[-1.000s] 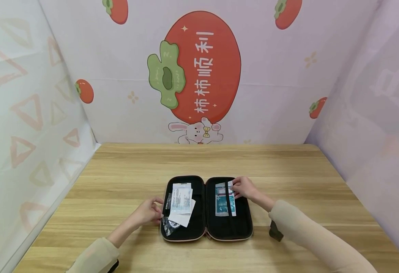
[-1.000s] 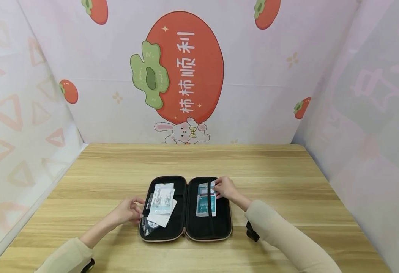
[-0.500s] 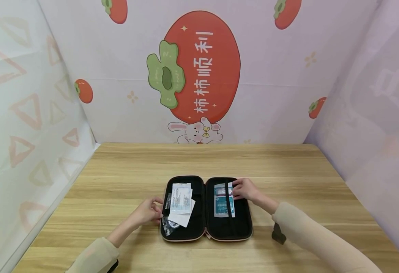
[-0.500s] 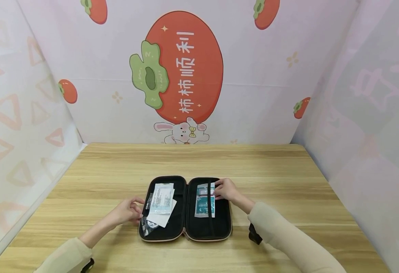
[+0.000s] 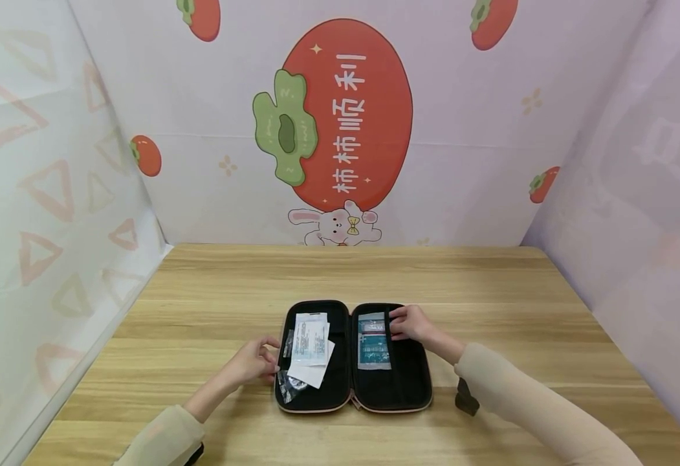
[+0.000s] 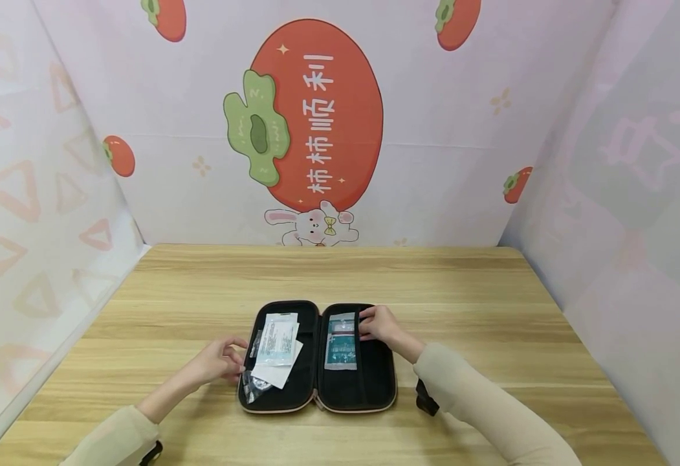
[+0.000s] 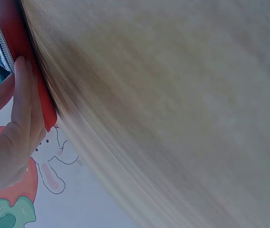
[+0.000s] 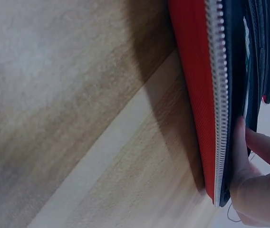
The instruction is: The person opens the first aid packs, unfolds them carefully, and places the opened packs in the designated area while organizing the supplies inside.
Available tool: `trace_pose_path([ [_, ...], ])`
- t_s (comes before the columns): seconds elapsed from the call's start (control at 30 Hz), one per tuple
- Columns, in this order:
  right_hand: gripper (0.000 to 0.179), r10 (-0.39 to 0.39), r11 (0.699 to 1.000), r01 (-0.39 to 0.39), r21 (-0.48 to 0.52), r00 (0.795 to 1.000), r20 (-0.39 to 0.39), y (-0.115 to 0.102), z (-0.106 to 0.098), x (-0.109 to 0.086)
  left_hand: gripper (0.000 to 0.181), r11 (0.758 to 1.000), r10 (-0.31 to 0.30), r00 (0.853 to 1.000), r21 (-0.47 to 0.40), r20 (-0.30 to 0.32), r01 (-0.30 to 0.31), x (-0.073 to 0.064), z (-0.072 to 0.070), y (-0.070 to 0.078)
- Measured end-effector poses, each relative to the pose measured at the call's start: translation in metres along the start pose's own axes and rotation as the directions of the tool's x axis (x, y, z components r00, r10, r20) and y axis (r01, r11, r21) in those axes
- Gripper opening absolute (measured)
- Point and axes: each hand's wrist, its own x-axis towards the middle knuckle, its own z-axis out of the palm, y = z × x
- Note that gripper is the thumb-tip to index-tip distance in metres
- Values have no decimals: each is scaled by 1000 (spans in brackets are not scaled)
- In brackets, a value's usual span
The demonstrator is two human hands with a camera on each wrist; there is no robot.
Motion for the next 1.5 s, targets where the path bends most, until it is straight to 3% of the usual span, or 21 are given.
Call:
trace_pose_path([
  [0.1,37,-117,990,112,83,991,65,38,-10,20,38,1000,3,1000,-3,8,-3,0,0,-1],
  [0.17,40,-129,986,120,118,989,78,51,-15,27,38,1000,6,1000,4,6,-6,0,1,-1],
  [0.2,42,-78,994,73,85,996,51,38,-11,20,38,1000,8,1000,9,5,-8,1,1,-1],
  [0.23,41,-92,992,86,96,994,56,32,-11,16,38,1000,7,1000,13,3,-7,1,1,-1],
  [0.3,41,-48,999,48,21,999,23,-7,-2,-8,37,1000,9,1000,24,-3,-9,1,1,0],
  [0.4,34,-132,991,133,-33,990,43,-14,-4,-13,37,999,9,1000,31,-8,-9,1,1,0],
  [0.43,31,-192,980,195,-31,979,67,-2,-9,-7,37,999,9,1000,31,-9,-8,1,1,0],
  [0.53,28,-196,974,199,-107,980,41,-3,-10,-4,37,999,11,1000,33,-12,-11,1,1,0],
  [0.6,28,-152,968,147,-201,988,-9,-38,-2,-24,38,999,12,1000,34,-13,-11,0,1,0],
  [0.63,27,-147,963,138,-233,989,-26,-42,-1,-24,38,999,11,1000,36,-14,-10,0,1,0],
  [0.7,26,-150,933,124,-337,987,-51,-67,7,-37,38,999,10,1000,35,-17,-9,0,1,1],
  [0.87,23,-255,836,219,-503,967,-4,-87,17,-44,37,999,13,1000,35,-21,-12,-1,1,2],
  [1.3,25,-367,739,406,-538,912,185,-104,44,-46,38,1000,-4,1000,30,-28,5,-2,2,3],
  [1.5,27,-373,721,457,-521,890,264,-110,55,-47,38,999,0,999,36,-32,1,-1,2,2],
])
